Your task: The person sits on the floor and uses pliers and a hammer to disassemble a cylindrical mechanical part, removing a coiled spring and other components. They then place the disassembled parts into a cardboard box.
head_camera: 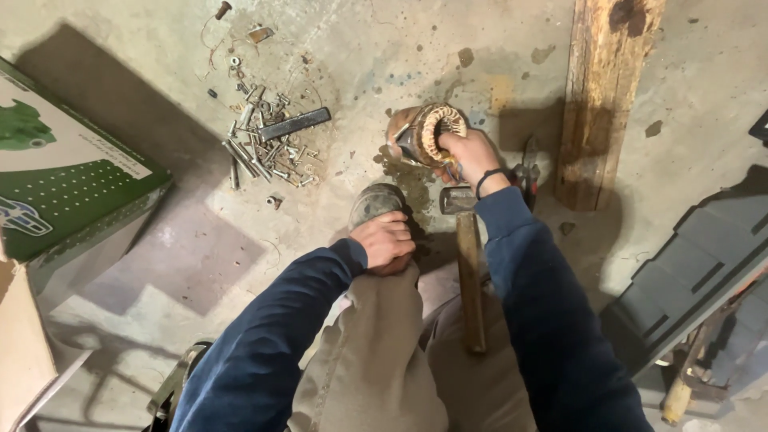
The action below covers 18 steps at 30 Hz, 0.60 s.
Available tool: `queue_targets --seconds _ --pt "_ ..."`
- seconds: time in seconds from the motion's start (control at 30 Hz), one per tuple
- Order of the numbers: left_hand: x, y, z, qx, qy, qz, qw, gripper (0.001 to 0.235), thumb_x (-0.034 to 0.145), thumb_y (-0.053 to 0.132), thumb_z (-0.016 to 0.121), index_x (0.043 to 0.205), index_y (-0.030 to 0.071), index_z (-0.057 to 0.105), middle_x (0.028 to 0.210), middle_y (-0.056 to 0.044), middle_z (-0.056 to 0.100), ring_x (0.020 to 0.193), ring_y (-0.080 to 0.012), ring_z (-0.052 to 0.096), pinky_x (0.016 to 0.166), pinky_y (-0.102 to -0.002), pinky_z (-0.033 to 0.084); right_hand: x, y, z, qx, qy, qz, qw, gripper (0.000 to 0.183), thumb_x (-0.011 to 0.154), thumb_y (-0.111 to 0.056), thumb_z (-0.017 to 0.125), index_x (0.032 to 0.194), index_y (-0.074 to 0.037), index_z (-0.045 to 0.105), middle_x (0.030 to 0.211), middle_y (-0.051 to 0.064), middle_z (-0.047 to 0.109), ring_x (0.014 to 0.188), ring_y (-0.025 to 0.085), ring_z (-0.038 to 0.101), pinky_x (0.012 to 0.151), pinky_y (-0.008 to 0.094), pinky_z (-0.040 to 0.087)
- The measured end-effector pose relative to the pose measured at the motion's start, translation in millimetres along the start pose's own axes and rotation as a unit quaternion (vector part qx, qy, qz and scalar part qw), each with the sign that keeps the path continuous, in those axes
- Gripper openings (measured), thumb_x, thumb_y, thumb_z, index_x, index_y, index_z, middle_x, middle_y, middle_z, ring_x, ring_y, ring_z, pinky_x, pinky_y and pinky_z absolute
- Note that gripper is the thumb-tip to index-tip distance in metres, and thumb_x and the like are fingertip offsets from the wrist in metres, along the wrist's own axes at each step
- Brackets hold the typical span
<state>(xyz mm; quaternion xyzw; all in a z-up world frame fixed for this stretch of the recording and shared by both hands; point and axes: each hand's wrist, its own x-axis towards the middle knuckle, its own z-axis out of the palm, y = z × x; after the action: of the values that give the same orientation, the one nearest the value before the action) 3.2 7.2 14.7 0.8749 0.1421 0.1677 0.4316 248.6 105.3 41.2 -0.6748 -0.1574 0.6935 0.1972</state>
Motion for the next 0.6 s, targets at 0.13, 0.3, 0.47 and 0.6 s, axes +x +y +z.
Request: queue_targets --seconds 0.13,0.3,0.47,0.6 --pt "-0.7 -1.0 1.4 0.014 0.004 0.007 1.000 0.006 0.080 0.016 0.069 0.081 0.014 0.063 0.078 -0.003 0.059 0.089 -0.0232 0.064 0.106 -0.040 0.043 -2.0 -6.3 6.7 -0.044 0.021 -0.009 0.999 0.024 0.088 -0.019 0.061 0.085 0.003 0.071 0.062 0.012 0.068 0.043 0.019 0.061 0.038 0.033 0.045" --pt "0.1 0.4 -1.4 0.006 0.006 0.010 1.000 0.006 0.080 0.016 0.068 0.081 0.014 0.064 0.078 -0.003 0.059 0.088 -0.0230 0.064 0.107 -0.040 0.043 -4.0 -4.7 12.4 -0.069 0.036 -0.017 0.997 0.025 0.088 -0.019 0.061 0.087 0.003 0.073 0.066 0.015 0.069 0.047 0.022 0.062 0.043 0.037 0.047" --pt "0.3 2.1 -3.2 0.001 0.000 0.012 1.000 0.007 0.082 0.017 0.068 0.080 0.014 0.063 0.078 -0.004 0.060 0.087 -0.0236 0.064 0.107 -0.040 0.043 -1.6 12.5 27.9 -0.365 0.174 -0.163 0.900 0.032 0.084 -0.030 0.064 0.101 -0.006 0.076 0.096 0.023 0.074 0.087 0.043 0.068 0.079 0.051 0.053" --pt "0.8 3.5 -6.4 0.004 0.002 0.009 1.000 0.009 0.082 0.019 0.069 0.079 0.013 0.062 0.078 -0.004 0.060 0.087 -0.0242 0.064 0.106 -0.040 0.043 -16.2 -2.9 37.2 -0.359 0.169 -0.079 0.915 0.040 0.083 -0.037 0.061 0.112 -0.011 0.072 0.109 0.022 0.071 0.103 0.046 0.065 0.092 0.053 0.050"
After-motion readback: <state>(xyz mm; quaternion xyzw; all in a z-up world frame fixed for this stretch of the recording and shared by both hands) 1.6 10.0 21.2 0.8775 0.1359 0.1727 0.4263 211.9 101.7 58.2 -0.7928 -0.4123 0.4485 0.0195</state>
